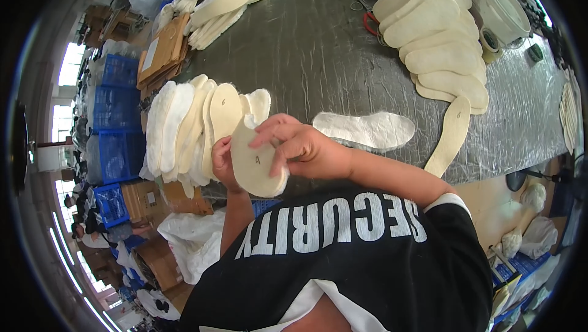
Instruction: Manually assembling or pairing shoe insoles with lining material in a factory setting.
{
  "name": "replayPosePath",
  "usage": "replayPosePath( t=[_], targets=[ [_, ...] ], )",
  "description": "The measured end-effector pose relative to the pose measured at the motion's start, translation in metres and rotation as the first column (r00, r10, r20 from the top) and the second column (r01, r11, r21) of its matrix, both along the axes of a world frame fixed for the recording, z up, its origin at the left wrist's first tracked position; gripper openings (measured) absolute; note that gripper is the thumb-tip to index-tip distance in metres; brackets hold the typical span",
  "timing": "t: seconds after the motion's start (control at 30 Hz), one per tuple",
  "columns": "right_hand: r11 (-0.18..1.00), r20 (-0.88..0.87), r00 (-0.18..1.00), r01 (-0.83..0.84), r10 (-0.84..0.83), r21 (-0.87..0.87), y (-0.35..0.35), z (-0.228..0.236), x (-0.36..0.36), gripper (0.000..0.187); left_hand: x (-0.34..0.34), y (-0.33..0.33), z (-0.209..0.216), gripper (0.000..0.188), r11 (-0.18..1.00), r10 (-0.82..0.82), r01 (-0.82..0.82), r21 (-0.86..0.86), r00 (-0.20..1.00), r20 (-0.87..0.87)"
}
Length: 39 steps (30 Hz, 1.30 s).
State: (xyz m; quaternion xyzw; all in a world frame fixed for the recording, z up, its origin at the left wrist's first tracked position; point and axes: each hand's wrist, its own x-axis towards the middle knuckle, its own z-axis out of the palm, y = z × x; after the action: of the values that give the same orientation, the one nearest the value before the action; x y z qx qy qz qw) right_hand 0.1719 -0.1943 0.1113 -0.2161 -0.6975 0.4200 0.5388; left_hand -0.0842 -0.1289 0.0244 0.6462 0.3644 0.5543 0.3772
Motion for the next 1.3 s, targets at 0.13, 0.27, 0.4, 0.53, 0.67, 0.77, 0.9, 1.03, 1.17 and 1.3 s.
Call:
replayPosePath(
  t=[0.13, 0.27, 0.4, 0.53, 0.67, 0.77, 0.9, 1.03, 1.17, 1.3],
  targets=[
    [0.963, -0.034, 0.985, 0.158, -0.17, -0.218, -0.008, 0.012, -0.007, 0.051, -0.005, 0.003, 0.006, 0.008, 0.978, 0.138, -0.141, 0.154, 0.99, 0.028],
    [0.983, -0.043, 0.991, 0.117, -0.124, -0.138, -0.009, 0.002, -0.008, 0.065, -0.007, 0.01, 0.026, 0.009, 0.977, 0.206, -0.215, 0.014, 0.951, 0.23],
    [0.998, 0.043, 0.997, 0.057, -0.058, 0.02, -0.01, 0.002, -0.003, 0.046, -0.013, 0.015, 0.049, 0.012, 0.841, 0.365, -0.317, 0.439, 0.931, -0.026],
    [0.966, 0.145, 0.959, 0.227, -0.244, 0.124, -0.009, -0.022, 0.009, 0.03, -0.022, 0.007, 0.078, 0.019, 0.692, 0.541, -0.207, 0.691, 0.783, -0.308],
    [0.952, 0.071, 0.949, 0.307, -0.307, 0.015, -0.007, -0.038, 0.015, 0.022, -0.019, -0.004, 0.103, 0.024, 0.591, 0.594, -0.051, 0.805, 0.702, -0.392],
    [0.88, -0.168, 0.936, 0.215, -0.309, -0.423, -0.007, -0.046, 0.019, 0.015, -0.016, -0.01, 0.127, 0.028, 0.727, 0.492, 0.019, 0.687, 0.684, -0.539],
    [0.821, -0.409, 0.862, 0.014, -0.299, -0.571, 0.005, -0.069, 0.025, 0.014, -0.009, -0.015, 0.138, 0.032, 0.802, 0.367, 0.086, 0.591, 0.71, -0.601],
    [0.825, -0.433, 0.857, -0.016, -0.28, -0.564, 0.005, -0.075, 0.025, 0.016, -0.009, -0.02, 0.141, 0.027, 0.777, 0.391, 0.097, 0.622, 0.701, -0.597],
    [0.797, -0.466, 0.839, -0.065, -0.282, -0.6, 0.004, -0.072, 0.021, 0.018, -0.011, -0.025, 0.144, 0.025, 0.751, 0.41, 0.111, 0.651, 0.694, -0.591],
    [0.776, -0.353, 0.895, -0.013, -0.272, -0.631, 0.003, -0.066, 0.023, 0.02, -0.024, -0.022, 0.145, 0.025, 0.72, 0.519, -0.004, 0.694, 0.667, -0.535]
  ],
)
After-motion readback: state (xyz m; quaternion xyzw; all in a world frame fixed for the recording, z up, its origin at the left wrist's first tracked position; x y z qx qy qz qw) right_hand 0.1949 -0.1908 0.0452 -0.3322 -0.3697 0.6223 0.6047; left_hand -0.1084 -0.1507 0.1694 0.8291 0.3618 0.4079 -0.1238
